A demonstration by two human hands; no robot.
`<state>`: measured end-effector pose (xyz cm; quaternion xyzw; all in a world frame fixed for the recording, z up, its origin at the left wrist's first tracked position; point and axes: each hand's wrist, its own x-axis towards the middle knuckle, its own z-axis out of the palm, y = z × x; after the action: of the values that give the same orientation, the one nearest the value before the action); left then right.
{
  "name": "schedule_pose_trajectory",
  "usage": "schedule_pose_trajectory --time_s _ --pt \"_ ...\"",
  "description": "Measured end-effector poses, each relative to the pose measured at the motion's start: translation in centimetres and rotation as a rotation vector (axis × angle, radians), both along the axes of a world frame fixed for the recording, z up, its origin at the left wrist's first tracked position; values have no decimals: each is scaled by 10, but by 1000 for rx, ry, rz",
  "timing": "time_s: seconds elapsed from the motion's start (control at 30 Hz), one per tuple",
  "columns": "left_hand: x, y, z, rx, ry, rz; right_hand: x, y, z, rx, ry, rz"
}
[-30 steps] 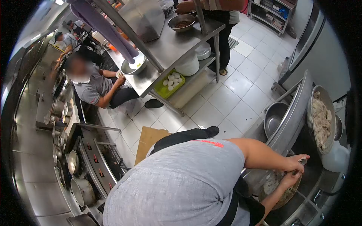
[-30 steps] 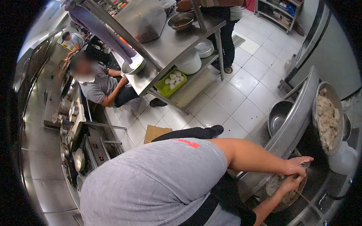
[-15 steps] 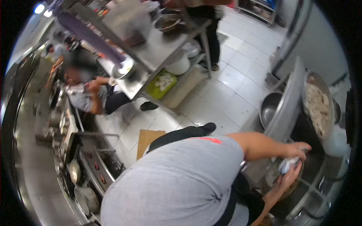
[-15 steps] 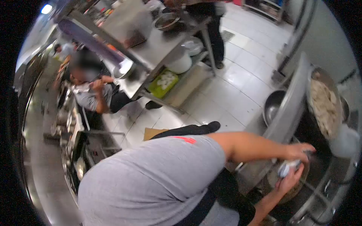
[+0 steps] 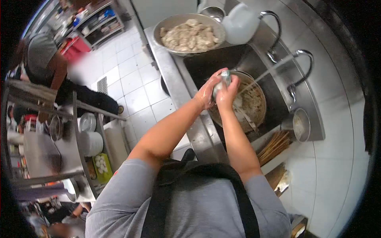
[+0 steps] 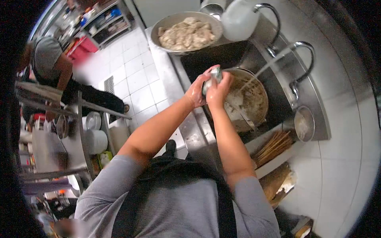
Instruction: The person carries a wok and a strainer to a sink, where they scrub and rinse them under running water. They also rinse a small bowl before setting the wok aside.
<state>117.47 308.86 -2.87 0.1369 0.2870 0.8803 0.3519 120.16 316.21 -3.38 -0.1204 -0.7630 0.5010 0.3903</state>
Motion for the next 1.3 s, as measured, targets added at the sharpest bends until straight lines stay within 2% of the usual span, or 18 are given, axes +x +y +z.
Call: schedule_pose_trajectory --time_s 0.03,0.1,0.2,0.27,0.3,0.4,0.53,0.57,0.67,0.7,0.8,0.83,0.97,1.07,1.13,1.2,1.23,1.3 --pt "12 -2 19 -107 -15 22 -8 9 -2 38 -17 -55" --pt "13 4 12 -85 51 20 -5 19 -12 110 -147 -150" --pt "11 11 -3 -66 19 27 15 8 -20 77 -324 -67" --pt "-16 11 -43 8 40 -57 13 -3 -28 -301 -78 188" --pt "-5 13 -18 -42 41 -5 12 -1 -25 -448 22 255" --pt "-3 14 3 -141 155 24 14 17 -8 229 23 -44" --pt "-6 2 36 -263 241 106 30 53 -27 438 -277 -78" --pt "-7 2 39 -293 254 124 33 63 -33 320 -290 -78" --pt "-3 21 37 -248 324 121 41 43 -8 454 -127 53" --pt "-7 20 36 -338 452 125 37 45 -18 505 -77 -48" --pt "3 6 64 -368 369 71 26 79 -50 432 -511 -13" --pt "0 2 67 -378 379 77 30 89 -55 467 -461 -35" --pt "-8 -4 68 -360 454 -65 30 94 -50 444 -729 142" --pt "-6 10 56 -433 735 -122 24 57 -11 281 -555 42" --pt "-12 8 72 -464 794 -186 15 72 -41 268 -609 207" --pt "-26 -6 93 -428 681 -234 33 104 -61 223 -685 371" --pt "-31 -11 102 -400 596 -259 41 115 -95 276 -650 298" --pt "-52 -15 110 -397 637 -252 56 126 -101 232 -856 306"
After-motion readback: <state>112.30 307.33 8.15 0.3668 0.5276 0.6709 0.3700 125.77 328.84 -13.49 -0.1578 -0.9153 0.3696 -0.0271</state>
